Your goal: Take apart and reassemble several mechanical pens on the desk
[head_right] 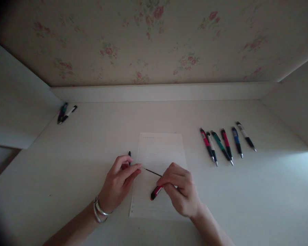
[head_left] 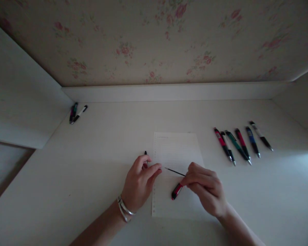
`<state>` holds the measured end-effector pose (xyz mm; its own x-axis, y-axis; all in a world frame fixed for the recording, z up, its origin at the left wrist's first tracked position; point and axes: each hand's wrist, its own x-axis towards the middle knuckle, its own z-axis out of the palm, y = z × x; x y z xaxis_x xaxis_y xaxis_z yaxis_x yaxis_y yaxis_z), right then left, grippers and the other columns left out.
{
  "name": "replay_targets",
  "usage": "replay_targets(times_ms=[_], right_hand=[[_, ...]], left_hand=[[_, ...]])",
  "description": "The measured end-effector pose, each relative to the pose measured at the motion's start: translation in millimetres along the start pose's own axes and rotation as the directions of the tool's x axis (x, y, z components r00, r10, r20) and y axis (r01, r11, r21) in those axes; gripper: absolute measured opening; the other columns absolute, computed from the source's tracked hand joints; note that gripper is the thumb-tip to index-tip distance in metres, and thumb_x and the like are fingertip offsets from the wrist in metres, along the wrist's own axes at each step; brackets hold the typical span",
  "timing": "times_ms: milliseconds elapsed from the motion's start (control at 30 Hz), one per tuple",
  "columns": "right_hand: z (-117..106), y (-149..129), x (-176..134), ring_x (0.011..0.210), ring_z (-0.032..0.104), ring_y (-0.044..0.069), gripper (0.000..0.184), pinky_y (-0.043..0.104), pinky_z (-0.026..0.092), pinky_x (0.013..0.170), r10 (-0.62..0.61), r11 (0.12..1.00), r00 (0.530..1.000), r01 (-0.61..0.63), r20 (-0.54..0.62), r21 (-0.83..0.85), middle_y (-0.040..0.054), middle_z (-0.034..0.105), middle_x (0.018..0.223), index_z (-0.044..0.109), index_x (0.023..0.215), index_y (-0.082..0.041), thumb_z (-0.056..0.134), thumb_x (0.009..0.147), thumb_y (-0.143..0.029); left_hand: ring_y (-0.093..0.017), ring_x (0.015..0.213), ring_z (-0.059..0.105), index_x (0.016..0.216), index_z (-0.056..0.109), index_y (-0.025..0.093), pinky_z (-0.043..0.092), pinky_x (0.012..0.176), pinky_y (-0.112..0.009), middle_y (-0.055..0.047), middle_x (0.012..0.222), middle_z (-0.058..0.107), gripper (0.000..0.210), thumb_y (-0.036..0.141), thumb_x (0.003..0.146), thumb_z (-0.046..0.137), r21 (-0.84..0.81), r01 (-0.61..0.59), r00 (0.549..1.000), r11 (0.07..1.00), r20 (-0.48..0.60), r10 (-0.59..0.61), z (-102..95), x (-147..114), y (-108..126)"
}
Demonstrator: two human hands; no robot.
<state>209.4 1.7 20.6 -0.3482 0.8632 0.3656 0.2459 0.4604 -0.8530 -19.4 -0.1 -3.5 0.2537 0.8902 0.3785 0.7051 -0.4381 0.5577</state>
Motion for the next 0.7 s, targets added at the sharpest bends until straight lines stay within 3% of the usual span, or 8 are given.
replay_targets(times_ms=[67, 133, 233, 333, 467, 600, 700], right_hand=[[-0.4, 1.9, -1.0, 0.060, 0.059, 0.019, 0.028, 0.033, 0.043, 0.055, 0.044, 0.999, 0.996, -0.045, -0.082, -0.011, 0.0036, 0.066, 0.065, 0.071, 0.078, -0.022, 0.048, 0.089, -0.011], [3.6, 3.8, -0.6, 0.060, 0.057, 0.018, 0.025, 0.032, 0.041, 0.056, 0.081, 0.987, 0.990, -0.096, -0.114, -0.130, 0.0036, 0.063, 0.066, 0.069, 0.083, -0.020, 0.047, 0.091, -0.012], [14.6, 5.6, 1.7, 0.064, 0.057, 0.019, 0.020, 0.035, 0.041, 0.063, 0.088, 0.911, 0.996, -0.090, -0.024, -0.403, 0.0049, 0.063, 0.072, 0.070, 0.096, -0.017, 0.050, 0.093, -0.016], [23.5, 6.0, 3.0, 0.073, 0.058, 0.021, 0.023, 0.036, 0.040, 0.069, 0.100, 0.841, 0.991, -0.035, 0.092, -0.540, 0.0070, 0.066, 0.082, 0.069, 0.110, -0.019, 0.053, 0.094, -0.022], [24.1, 6.5, 2.1, 0.076, 0.059, 0.022, 0.026, 0.036, 0.040, 0.070, 0.098, 0.817, 0.989, -0.018, 0.109, -0.577, 0.0076, 0.067, 0.084, 0.067, 0.117, -0.020, 0.054, 0.095, -0.027], [16.5, 6.7, -1.2, 0.056, 0.056, 0.016, 0.019, 0.031, 0.037, 0.062, 0.060, 0.844, 0.998, -0.052, -0.003, -0.534, 0.0015, 0.065, 0.064, 0.067, 0.107, -0.016, 0.054, 0.095, -0.023], [11.8, 3.7, -4.7, 0.044, 0.049, 0.013, 0.017, 0.030, 0.031, 0.055, 0.037, 0.854, 0.984, 0.059, 0.173, -0.518, -0.0039, 0.060, 0.051, 0.067, 0.101, -0.017, 0.054, 0.090, -0.016]], left_hand=[[-0.015, 0.079, 0.060, 0.109, 0.070, 0.023, 0.057, 0.074, -0.032, -0.007, 0.101, 0.053, 0.020, 0.021, 0.095, 0.055, 0.015, 0.026, 0.999, 1.000, -0.040, -0.025, 0.2, 1.3, -1.4], [-0.017, 0.081, 0.060, 0.115, 0.068, 0.022, 0.057, 0.074, -0.032, -0.006, 0.097, 0.054, 0.024, 0.018, 0.095, 0.054, 0.054, 0.029, 0.998, 0.998, -0.066, -0.025, 0.8, 1.9, -3.3], [-0.017, 0.082, 0.060, 0.119, 0.066, 0.022, 0.057, 0.075, -0.032, -0.006, 0.096, 0.054, 0.028, 0.014, 0.094, 0.053, 0.087, 0.014, 0.999, 0.996, -0.053, -0.010, 2.6, 1.2, -6.2], [-0.018, 0.084, 0.061, 0.122, 0.064, 0.021, 0.057, 0.078, -0.032, -0.007, 0.098, 0.055, 0.031, 0.012, 0.095, 0.052, 0.079, 0.023, 0.999, 0.997, -0.030, -0.021, 4.6, 0.3, -8.2], [-0.018, 0.086, 0.062, 0.129, 0.058, 0.021, 0.056, 0.081, -0.033, -0.008, 0.104, 0.057, 0.037, 0.012, 0.094, 0.051, 0.069, 0.049, 0.999, 0.996, -0.016, -0.048, 4.9, 1.3, -8.0], [-0.018, 0.087, 0.063, 0.118, 0.062, 0.019, 0.055, 0.082, -0.032, -0.008, 0.104, 0.057, 0.028, 0.012, 0.094, 0.052, 0.039, 0.071, 0.997, 0.997, -0.031, -0.070, 1.9, 2.8, -4.1], [-0.017, 0.085, 0.063, 0.110, 0.064, 0.018, 0.053, 0.080, -0.032, -0.007, 0.100, 0.059, 0.022, 0.011, 0.093, 0.051, 0.007, 0.054, 0.998, 0.999, -0.031, -0.054, -0.2, 2.8, -1.1]])
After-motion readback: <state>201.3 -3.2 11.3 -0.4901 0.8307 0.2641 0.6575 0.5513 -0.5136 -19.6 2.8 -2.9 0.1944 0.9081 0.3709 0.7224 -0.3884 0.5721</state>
